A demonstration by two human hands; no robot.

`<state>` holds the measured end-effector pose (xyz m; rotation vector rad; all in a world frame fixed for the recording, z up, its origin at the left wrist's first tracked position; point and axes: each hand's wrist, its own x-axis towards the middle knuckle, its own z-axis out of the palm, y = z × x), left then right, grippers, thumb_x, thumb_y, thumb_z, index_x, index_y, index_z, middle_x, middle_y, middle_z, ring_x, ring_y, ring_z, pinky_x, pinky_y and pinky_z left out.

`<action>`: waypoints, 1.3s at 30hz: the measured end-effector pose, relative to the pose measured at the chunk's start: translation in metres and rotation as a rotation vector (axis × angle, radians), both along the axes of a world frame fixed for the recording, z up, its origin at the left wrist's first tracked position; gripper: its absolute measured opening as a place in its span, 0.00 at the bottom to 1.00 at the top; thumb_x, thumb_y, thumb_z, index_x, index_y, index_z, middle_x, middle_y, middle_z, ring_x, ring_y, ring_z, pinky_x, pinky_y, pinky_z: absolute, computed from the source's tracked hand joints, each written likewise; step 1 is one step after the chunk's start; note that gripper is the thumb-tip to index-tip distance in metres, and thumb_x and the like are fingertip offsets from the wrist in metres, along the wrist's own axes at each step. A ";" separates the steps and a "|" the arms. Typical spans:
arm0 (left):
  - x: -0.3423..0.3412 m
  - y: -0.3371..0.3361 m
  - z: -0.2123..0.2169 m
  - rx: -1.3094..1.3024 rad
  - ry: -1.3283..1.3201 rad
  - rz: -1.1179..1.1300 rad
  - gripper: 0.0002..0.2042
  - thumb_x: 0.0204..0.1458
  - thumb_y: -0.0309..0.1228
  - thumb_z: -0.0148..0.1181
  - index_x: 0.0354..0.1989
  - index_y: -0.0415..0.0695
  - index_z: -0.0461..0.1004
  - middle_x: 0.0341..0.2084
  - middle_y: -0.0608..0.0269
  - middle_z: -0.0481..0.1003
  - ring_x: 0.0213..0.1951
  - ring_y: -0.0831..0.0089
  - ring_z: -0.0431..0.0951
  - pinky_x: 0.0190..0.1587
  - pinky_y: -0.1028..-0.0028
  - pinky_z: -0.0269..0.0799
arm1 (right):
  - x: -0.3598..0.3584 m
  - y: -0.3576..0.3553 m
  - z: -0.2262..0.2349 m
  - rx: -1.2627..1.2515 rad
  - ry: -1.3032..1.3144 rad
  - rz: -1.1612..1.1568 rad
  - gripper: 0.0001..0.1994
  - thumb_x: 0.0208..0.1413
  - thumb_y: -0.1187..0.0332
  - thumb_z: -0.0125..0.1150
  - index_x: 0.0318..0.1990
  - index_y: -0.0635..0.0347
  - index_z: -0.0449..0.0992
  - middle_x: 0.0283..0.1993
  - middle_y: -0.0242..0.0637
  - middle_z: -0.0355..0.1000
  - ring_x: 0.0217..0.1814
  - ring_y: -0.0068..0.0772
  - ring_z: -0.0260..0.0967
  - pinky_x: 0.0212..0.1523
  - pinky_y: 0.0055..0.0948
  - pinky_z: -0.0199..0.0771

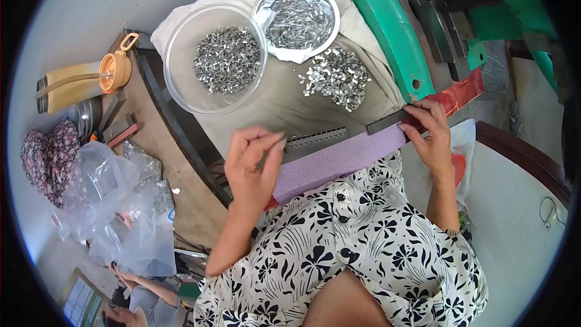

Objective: Assembling small metal zipper components onto a zipper tape using a guide and a press machine.

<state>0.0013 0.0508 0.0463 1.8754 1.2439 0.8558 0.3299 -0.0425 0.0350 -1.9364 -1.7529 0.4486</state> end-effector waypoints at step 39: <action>-0.012 -0.046 -0.046 0.131 0.104 0.074 0.15 0.39 0.26 0.75 0.38 0.46 0.82 0.35 0.65 0.77 0.37 0.65 0.74 0.41 0.68 0.65 | -0.058 0.015 0.012 0.164 -0.100 0.017 0.13 0.47 0.74 0.71 0.43 0.62 0.79 0.42 0.40 0.75 0.42 0.43 0.74 0.43 0.36 0.75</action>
